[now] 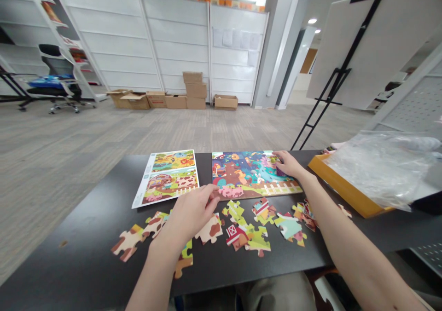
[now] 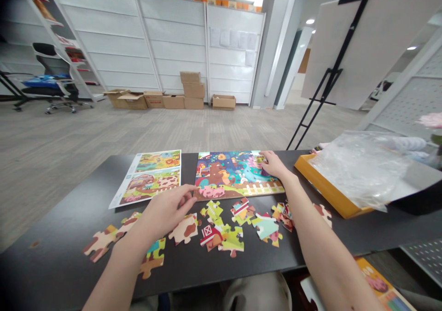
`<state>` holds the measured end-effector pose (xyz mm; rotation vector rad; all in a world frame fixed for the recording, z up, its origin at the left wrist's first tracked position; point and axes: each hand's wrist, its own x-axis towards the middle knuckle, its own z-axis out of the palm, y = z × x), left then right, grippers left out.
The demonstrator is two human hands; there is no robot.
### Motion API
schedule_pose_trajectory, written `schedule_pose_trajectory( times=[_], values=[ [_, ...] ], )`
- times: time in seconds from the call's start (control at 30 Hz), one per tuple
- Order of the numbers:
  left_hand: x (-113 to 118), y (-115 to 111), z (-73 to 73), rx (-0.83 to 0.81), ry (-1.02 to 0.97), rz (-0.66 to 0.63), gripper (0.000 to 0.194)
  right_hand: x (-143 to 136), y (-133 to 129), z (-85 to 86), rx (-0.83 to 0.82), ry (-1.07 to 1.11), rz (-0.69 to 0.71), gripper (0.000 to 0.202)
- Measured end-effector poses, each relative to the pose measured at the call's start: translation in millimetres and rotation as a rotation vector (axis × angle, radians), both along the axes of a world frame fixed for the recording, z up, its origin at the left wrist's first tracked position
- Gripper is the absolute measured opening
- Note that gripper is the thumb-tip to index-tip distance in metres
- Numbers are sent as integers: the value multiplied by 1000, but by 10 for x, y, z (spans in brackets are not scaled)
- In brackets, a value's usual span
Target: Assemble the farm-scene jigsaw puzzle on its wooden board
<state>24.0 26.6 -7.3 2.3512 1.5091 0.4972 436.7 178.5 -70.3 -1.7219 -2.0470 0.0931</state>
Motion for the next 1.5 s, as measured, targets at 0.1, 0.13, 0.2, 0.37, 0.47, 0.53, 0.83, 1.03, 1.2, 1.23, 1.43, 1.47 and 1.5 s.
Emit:
schedule_pose_trajectory(
  times=[0.1, 0.13, 0.2, 0.37, 0.47, 0.53, 0.83, 1.03, 1.2, 1.23, 1.43, 1.47, 1.5],
  values=[
    [16, -28, 22, 12, -1, -16, 25, -61, -72, 154, 62, 21, -47, 50],
    [27, -38, 28, 21, -11, -24, 24, -102, -119, 240, 60, 20, -45, 47],
    [55, -58, 40, 33, -28, -44, 23, -234, -254, 457, -29, 23, 3, 37],
    [140, -80, 73, 51, 11, -62, 22, -816, -782, 993, -583, -26, 449, 32],
    [184, -78, 89, 43, 35, -49, 23, -1161, -1067, 1107, -750, -112, 531, 30],
    [210, -78, 93, 35, 49, -51, 24, -1308, -1186, 1097, -760, -190, 500, 29],
    [194, -99, 82, 41, 31, -58, 23, -1435, -1305, 953, -642, -394, 411, 33],
    [168, -97, 77, 37, 35, -50, 20, -1452, -1303, 905, -607, -412, 380, 34],
    [175, -103, 78, 38, 30, -46, 21, -1419, -1268, 870, -599, -411, 394, 32],
    [170, -101, 75, 39, 21, -47, 22, -1414, -1262, 865, -598, -415, 385, 32],
    [111, -89, 44, 40, -14, -37, 23, -1401, -1246, 860, -616, -400, 405, 36],
    [104, -91, 42, 39, -13, -37, 23, -1401, -1244, 860, -620, -401, 407, 35],
    [98, -93, 40, 37, -9, -39, 24, -1401, -1241, 859, -623, -403, 407, 34]
  ],
)
